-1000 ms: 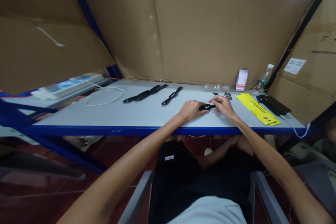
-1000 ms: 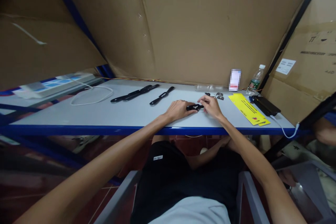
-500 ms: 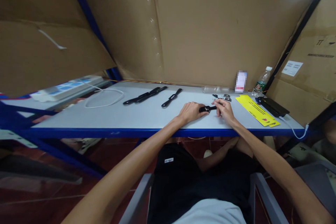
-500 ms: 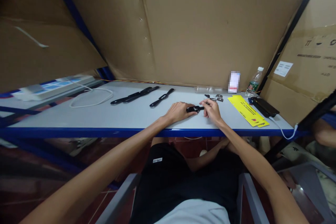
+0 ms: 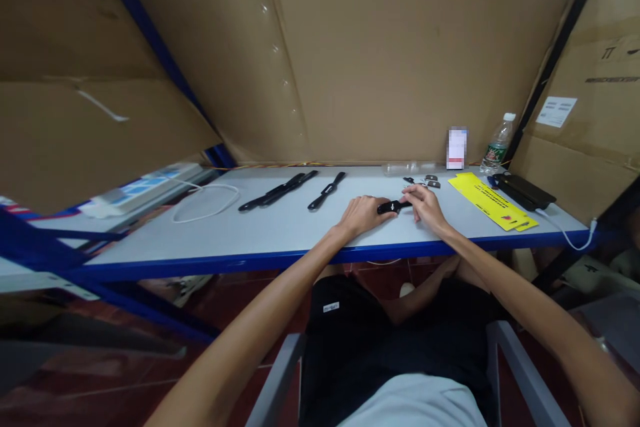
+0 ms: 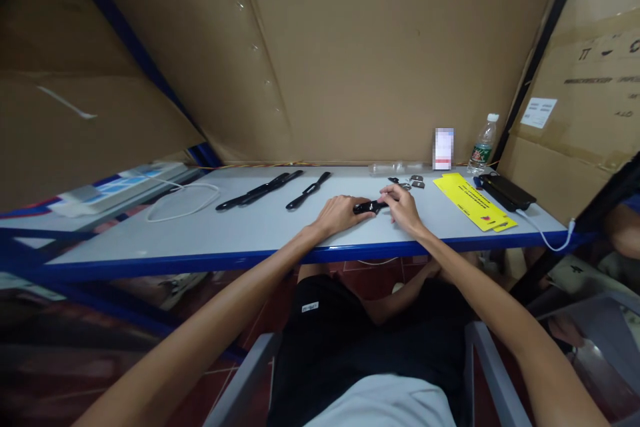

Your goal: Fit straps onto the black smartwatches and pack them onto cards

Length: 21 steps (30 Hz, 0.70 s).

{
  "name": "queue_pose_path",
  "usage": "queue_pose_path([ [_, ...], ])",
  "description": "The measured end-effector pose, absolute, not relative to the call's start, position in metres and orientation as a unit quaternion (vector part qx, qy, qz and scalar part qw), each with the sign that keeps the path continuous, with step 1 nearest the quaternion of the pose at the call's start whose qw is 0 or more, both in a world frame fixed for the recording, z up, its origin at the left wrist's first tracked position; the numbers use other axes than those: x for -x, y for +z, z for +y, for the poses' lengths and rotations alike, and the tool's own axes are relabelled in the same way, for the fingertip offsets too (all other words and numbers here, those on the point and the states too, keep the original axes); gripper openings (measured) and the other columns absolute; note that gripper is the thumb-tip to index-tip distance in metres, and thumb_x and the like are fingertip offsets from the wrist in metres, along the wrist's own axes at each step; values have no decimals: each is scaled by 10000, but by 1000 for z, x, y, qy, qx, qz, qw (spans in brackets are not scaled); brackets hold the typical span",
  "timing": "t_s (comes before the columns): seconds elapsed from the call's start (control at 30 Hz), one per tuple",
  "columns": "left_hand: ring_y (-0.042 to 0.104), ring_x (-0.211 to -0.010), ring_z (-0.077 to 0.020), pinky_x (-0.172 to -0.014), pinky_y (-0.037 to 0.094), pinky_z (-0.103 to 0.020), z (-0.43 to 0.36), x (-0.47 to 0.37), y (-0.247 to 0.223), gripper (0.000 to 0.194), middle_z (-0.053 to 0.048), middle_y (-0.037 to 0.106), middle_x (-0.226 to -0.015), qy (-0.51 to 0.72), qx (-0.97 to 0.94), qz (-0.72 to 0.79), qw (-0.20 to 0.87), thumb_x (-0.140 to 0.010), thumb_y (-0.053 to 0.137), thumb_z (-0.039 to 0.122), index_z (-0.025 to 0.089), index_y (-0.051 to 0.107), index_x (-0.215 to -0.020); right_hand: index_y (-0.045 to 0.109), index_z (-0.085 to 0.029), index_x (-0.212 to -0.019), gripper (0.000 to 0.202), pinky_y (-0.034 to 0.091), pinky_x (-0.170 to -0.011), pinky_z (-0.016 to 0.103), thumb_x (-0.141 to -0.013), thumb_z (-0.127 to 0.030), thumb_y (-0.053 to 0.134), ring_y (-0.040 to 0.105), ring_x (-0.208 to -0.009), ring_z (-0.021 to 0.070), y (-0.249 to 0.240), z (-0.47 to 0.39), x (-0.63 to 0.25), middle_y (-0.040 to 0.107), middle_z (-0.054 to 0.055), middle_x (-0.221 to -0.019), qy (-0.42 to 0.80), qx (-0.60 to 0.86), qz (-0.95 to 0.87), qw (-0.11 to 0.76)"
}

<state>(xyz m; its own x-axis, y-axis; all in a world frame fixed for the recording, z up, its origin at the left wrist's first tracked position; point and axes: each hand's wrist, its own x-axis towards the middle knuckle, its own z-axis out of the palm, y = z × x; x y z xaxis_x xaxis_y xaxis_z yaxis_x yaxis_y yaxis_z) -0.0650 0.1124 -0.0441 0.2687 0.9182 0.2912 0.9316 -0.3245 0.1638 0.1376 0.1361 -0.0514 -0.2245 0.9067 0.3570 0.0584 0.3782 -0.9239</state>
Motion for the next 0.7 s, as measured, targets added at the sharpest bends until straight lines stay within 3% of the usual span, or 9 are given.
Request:
queue_pose_path([
  [0.07, 734, -994, -292, -862, 511, -352, 112, 65, -43, 579, -106, 795, -1052, -166, 797, -580, 15, -913, 589, 657, 299, 696, -1355, 619, -208, -1035, 253, 431, -331, 202, -862, -393, 629, 412, -370, 24, -53, 137, -136, 743, 60, -1132, 432, 358, -673, 482],
  [0.13, 734, -1002, -295, -863, 509, -351, 111, 64, -43, 569, -108, 794, -1057, -163, 799, -579, 17, -922, 586, 641, 300, 689, -1365, 620, -208, -1060, 270, 452, -340, 209, -867, -396, 617, 424, -372, 19, -55, 138, -134, 724, 75, -1215, 442, 343, -697, 449],
  [0.23, 736, -995, -296, -850, 508, -343, 111, 64, -42, 531, -103, 795, -1042, -157, 801, -577, 23, -937, 575, 612, 300, 699, -1348, 620, -200, -1011, 247, 446, -349, 201, -877, -404, 587, 440, -376, 44, -56, 139, -134, 759, 39, -975, 431, 338, -715, 435],
  [0.33, 739, -984, -291, -834, 510, -335, 110, 64, -42, 496, -102, 797, -1030, -156, 802, -576, 24, -942, 568, 597, 294, 727, -1300, 602, -201, -912, 218, 397, -342, 183, -887, -413, 560, 439, -373, 76, -55, 139, -135, 643, -33, -630, 404, 355, -704, 464],
  [0.4, 740, -982, -290, -825, 512, -332, 109, 63, -41, 492, -101, 798, -1024, -156, 801, -577, 27, -939, 568, 600, 293, 734, -1284, 598, -201, -876, 209, 378, -345, 184, -889, -403, 547, 439, -368, 82, -54, 137, -136, 584, -47, -570, 384, 368, -695, 485],
  [0.6, 739, -1016, -293, -835, 516, -325, 106, 61, -37, 541, -107, 798, -1044, -142, 792, -594, 22, -937, 549, 626, 292, 713, -1329, 601, -192, -864, 100, 407, -357, 212, -832, -254, 529, 477, -356, 58, -53, 134, -137, 752, 37, -945, 356, 405, -700, 468],
  [0.7, 736, -1031, -296, -857, 521, -337, 106, 61, -36, 551, -111, 794, -1079, -140, 794, -592, 19, -937, 549, 630, 297, 702, -1349, 582, -194, -861, 76, 416, -365, 213, -821, -207, 518, 487, -354, 64, -54, 134, -137, 770, 49, -953, 360, 418, -692, 465],
])
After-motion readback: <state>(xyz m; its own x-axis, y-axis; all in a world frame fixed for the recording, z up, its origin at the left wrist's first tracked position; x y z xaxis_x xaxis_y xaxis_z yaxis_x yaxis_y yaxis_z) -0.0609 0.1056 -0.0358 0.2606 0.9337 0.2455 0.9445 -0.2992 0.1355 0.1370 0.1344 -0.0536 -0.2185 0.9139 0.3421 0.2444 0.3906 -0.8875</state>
